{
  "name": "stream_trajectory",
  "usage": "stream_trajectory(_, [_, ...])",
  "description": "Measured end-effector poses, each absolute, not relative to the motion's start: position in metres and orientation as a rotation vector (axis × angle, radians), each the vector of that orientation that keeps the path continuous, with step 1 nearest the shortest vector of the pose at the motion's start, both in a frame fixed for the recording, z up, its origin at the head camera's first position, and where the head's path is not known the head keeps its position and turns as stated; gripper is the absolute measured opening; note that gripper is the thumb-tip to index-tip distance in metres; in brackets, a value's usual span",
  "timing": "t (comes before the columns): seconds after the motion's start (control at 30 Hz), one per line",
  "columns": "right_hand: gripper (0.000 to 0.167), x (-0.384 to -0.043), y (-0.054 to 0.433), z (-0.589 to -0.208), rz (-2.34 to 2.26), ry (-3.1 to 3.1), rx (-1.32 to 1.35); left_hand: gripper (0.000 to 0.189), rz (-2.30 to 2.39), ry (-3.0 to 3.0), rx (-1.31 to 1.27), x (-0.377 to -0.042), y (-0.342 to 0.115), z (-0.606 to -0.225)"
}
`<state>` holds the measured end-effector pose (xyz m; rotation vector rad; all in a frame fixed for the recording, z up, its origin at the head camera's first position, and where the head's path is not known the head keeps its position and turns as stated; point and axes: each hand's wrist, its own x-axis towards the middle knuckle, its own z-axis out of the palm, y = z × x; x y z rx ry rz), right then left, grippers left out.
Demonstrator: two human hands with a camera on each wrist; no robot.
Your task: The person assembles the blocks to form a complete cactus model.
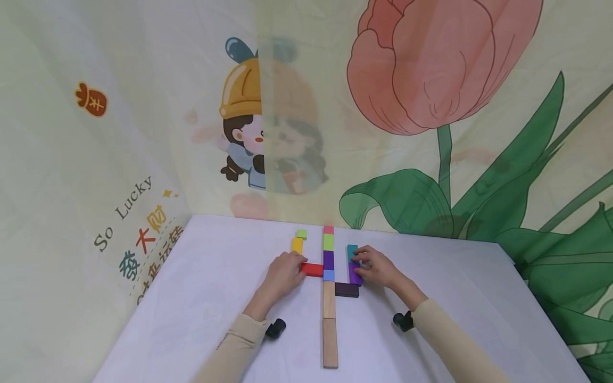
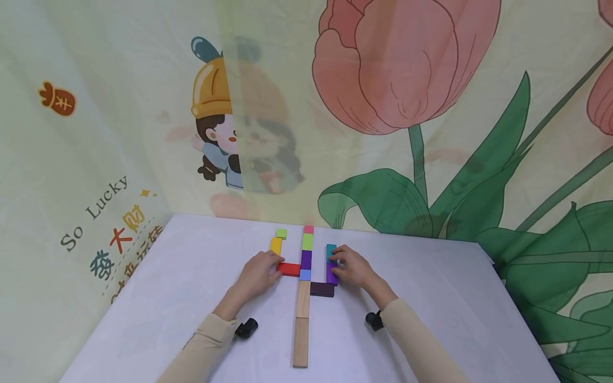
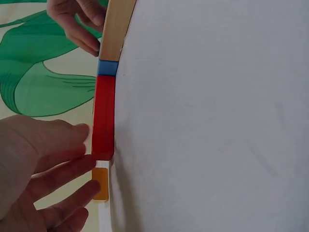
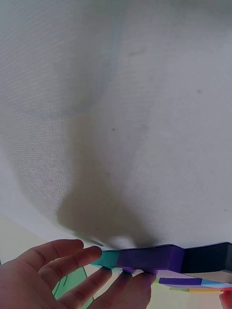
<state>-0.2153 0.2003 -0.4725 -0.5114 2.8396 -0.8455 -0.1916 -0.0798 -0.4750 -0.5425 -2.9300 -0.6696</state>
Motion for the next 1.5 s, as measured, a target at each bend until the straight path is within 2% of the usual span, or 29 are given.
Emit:
stream_trajectory(0.2, [0.030,-0.215,0.200,-0.472,-0.838,2.838,-0.519,0.028,-0.719,-2.896,-0.319,-0.207,-0.087,-0.470])
stream_trajectory(0.47, [0.030,-0.215,0.200,-0.472,-0.856,2.842,-0.522,0.052,-0.777,-3.038,-0.063,-0.244,-0.084,-0.468])
stream_trajectory(0.7, [0.030,-0.214,0.200,-0.472,-0.870,2.825,-0.520,0.040,-0.958,-3.067,0.071,-0.255,-0.075,-0.465])
stream_trajectory(1.17, [0.030,-0.214,0.201,-0.476,-0.868,2.823,-0.470,0.044,-1.070,-3.037,0.088,-0.244,-0.065,-0.463])
stream_trajectory(1.5, [0.030,-0.215,0.201,-0.477,-0.866,2.852,-0.479,0.038,-1.035,-3.047,0.036,-0.242,-0.063,-0.468])
